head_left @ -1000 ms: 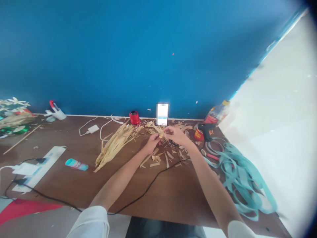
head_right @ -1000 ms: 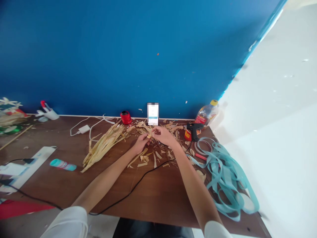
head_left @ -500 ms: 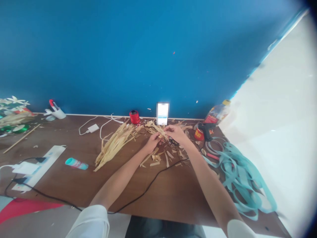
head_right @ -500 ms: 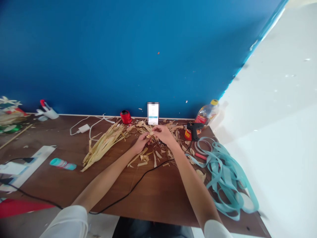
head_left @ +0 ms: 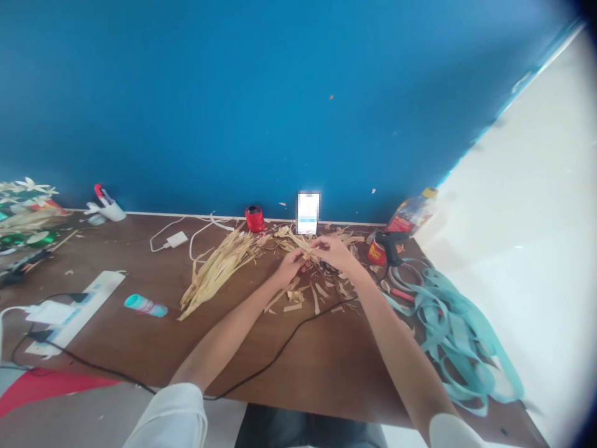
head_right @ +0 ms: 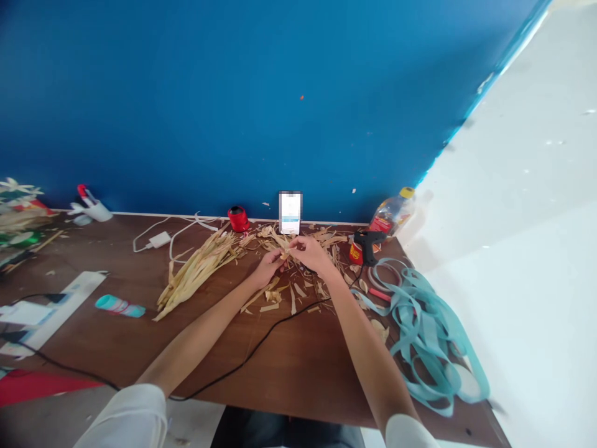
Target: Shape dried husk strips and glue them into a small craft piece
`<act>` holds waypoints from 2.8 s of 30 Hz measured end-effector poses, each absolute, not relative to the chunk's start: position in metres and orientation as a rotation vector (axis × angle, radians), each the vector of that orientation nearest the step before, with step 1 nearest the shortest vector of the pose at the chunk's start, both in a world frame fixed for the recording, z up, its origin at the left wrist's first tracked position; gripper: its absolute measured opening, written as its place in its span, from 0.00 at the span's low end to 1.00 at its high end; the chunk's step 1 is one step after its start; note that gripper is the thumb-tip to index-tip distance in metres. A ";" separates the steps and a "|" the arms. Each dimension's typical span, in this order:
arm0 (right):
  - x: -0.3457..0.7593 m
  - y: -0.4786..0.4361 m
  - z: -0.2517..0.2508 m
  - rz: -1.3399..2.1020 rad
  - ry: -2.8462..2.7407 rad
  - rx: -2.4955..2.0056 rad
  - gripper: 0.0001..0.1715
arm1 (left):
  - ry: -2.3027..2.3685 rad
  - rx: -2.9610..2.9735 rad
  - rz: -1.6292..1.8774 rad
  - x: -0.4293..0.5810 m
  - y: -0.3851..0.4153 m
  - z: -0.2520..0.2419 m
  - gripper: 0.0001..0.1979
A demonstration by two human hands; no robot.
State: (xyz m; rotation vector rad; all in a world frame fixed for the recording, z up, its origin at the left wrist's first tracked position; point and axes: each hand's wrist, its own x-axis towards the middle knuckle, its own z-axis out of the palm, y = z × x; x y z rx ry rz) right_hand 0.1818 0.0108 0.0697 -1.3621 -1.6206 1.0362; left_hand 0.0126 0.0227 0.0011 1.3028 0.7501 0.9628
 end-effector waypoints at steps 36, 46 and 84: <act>0.186 0.004 0.082 1.428 -1.545 -1.293 0.12 | 0.861 1.403 0.864 0.006 0.015 0.006 0.18; 0.184 0.003 0.083 1.274 -1.682 -1.308 0.16 | 0.831 1.389 0.879 0.005 0.014 0.012 0.20; 0.197 0.014 0.080 1.075 -1.976 -1.247 0.10 | 0.791 1.536 0.814 0.010 0.024 0.004 0.18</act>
